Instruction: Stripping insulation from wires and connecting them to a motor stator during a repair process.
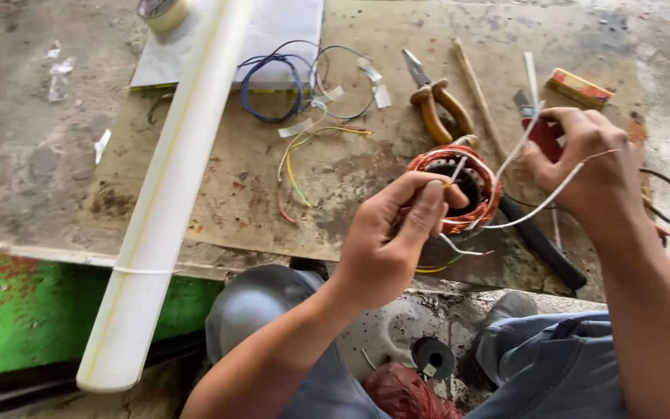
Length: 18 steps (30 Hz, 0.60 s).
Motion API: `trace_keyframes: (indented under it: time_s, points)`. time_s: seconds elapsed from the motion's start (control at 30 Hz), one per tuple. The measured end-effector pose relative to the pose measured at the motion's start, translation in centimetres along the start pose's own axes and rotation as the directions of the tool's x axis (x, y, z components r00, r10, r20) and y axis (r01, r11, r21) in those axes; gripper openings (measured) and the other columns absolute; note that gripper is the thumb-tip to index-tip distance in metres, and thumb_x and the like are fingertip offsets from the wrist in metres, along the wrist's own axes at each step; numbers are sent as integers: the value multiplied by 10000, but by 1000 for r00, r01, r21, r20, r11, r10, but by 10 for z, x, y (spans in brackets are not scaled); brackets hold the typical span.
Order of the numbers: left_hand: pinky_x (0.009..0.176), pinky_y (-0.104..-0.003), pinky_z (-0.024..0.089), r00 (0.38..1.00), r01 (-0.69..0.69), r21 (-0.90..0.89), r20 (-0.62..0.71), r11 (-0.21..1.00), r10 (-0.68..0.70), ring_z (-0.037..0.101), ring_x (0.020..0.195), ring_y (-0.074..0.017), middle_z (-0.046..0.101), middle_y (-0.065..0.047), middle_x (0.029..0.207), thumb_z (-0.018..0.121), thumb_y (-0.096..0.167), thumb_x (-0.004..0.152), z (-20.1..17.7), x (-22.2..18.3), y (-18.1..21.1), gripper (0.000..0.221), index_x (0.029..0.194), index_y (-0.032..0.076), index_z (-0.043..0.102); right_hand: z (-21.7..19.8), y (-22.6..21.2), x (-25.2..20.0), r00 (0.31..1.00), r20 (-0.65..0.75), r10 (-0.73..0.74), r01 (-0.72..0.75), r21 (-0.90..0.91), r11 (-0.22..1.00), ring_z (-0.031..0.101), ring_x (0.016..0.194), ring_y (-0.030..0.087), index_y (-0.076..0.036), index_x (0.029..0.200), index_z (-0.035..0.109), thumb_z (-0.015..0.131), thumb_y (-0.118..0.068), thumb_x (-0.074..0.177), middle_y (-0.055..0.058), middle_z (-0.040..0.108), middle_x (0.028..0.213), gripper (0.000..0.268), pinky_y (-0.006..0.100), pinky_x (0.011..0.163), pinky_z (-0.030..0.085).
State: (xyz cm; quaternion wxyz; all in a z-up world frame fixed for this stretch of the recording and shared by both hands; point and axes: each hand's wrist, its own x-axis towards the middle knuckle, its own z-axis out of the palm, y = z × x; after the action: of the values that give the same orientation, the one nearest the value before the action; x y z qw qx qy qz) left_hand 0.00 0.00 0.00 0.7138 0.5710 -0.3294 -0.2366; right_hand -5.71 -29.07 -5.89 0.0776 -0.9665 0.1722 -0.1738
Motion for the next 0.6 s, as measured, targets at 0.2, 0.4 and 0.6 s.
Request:
trace_keyframes:
  time_s: [0.2,0.4,0.6]
  points:
    - [440,-196,252,1000,-5,-5,-28,1000,5,343,552,-41,609,-34,1051,527,203,1094,-3,1,4,233,1168,71,703,-28,-2,-6,972,-226,68,12,336,942,620,1043,403,157,1365,652,629,-43,1219,307,528,1254,248,470,809,579]
    - [681,-230,507,956,-213,336,-123,918,267,621,844,-125,675,-53,994,630,164,1020,6,1,9,194,1141,62,741,-60,-26,-37,923,-173,343,-106,743,661,532,702,182,13,1361,434,371,-71,1190,166,543,1167,201,301,597,437]
    - [633,-212,535,943,-204,308,-193,929,271,654,744,-117,698,-69,904,759,122,917,16,-2,10,106,1007,68,755,-83,-54,-75,908,-359,218,57,619,783,521,678,173,120,1276,541,358,-192,1242,102,507,837,362,280,625,399]
